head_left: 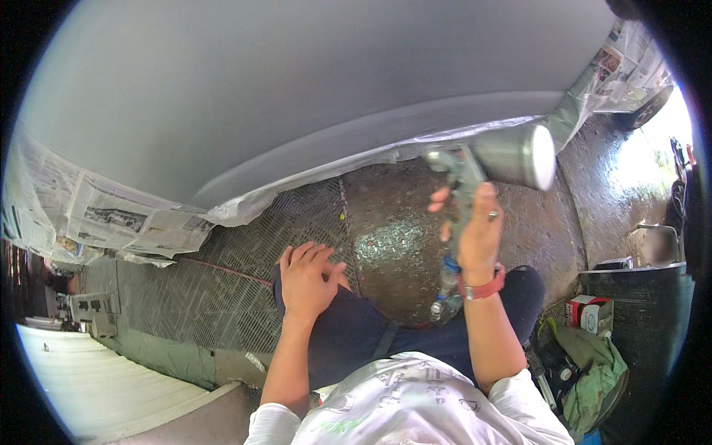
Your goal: The person picks up a spray gun and walks to a car part covered with newspaper. They kneel and spray paint the surface of the part, moving the gun in steady strokes while occasionally touching the surface with their left hand. The person remains on the floor for most of the clip, then stands and walks away.
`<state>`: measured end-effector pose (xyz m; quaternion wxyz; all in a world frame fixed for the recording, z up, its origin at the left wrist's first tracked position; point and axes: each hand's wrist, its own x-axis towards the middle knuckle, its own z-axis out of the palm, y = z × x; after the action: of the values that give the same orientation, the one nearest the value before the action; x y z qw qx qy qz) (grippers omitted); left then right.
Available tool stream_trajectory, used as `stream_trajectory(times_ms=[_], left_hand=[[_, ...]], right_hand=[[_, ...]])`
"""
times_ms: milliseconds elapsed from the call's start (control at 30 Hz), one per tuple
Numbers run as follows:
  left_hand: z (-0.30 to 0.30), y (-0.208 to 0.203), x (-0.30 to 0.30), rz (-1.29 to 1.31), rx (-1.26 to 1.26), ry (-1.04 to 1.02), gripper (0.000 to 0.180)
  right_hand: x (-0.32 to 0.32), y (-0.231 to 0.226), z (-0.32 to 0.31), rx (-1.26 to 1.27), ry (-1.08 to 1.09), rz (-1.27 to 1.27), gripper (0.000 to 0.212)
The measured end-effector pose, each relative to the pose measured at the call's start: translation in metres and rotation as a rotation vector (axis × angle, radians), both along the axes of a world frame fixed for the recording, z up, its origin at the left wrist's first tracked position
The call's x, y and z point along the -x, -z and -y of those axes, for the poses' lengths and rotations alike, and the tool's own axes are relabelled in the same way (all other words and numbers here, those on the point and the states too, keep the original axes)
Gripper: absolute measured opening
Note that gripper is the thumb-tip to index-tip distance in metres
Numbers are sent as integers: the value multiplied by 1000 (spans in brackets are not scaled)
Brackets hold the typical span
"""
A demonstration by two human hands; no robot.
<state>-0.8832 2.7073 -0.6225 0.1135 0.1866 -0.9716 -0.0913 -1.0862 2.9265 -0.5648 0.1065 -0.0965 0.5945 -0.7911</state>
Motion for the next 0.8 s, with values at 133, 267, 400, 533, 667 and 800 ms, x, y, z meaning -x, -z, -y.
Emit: stream_trajectory(times_ms=[133,267,400,533,667,800], left_hand=[[-2,-1,2,22,31,1,38],[-3,-1,4,37,18,7,38],[-4,0,9,36,26,26,39],[-5,2,14,26,59,31,35],[-5,3,15,20,61,46,34],[-3,2,12,44,89,34,33]], right_hand=[[19,11,-54,-41,285,41,64],[14,27,-69,-81,416,-24,67],[-14,36,-49,-138,117,-36,66],[-49,33,-3,-84,-228,-66,61],[-53,33,32,45,-410,-188,58],[-37,38,20,-7,-341,-78,58]])
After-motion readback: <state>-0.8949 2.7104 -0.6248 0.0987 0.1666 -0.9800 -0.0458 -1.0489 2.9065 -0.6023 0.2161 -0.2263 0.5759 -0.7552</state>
